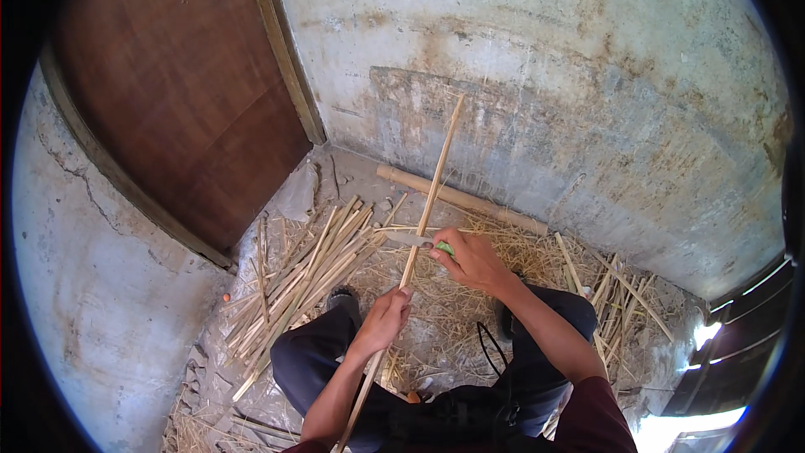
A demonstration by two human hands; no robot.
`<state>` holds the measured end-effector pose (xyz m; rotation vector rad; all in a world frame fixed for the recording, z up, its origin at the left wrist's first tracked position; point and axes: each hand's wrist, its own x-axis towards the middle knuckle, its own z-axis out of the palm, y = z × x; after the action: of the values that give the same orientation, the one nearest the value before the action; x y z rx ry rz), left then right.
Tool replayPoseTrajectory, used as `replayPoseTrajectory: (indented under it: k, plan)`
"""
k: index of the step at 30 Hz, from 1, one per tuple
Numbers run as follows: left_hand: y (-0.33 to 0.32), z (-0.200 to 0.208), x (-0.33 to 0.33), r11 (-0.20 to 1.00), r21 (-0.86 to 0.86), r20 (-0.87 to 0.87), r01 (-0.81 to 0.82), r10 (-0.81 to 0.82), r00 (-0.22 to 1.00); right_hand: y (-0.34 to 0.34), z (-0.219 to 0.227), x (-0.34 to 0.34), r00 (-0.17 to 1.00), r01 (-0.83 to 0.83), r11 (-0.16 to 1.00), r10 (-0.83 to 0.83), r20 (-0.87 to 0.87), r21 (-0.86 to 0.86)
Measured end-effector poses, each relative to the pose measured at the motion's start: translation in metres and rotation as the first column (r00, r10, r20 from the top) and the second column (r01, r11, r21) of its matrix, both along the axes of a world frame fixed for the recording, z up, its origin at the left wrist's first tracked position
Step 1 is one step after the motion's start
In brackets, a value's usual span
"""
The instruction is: The person strips thin layers from a bamboo pole using a small knife while sitting down.
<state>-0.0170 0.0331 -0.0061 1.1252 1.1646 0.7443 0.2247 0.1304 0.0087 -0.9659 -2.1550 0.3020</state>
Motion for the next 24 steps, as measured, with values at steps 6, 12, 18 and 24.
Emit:
replayPoseTrajectory:
  k: [6,12,18,24]
  plan:
    - [0.000,0.002,-0.003,1.000,0.010,0.054,0.017,-0.018,0.998,-0.011,0.002,-0.004,0.985,-0.146,0.981,0.156,-0.075,0.124]
    - [0.002,0.002,0.000,0.999,0.032,0.024,0.006,-0.007,1.000,-0.003,0.001,-0.004,0.993,0.021,1.000,-0.023,-0.112,-0.017]
    - [0.000,-0.011,-0.002,0.998,0.050,0.087,-0.033,0.029,0.996,-0.014,0.004,-0.008,0.990,-0.084,0.993,0.093,-0.110,0.088]
    - [-0.001,-0.017,-0.004,0.994,0.109,-0.086,0.007,0.002,0.996,0.005,0.006,0.001,0.988,0.102,0.994,-0.105,-0.116,-0.032]
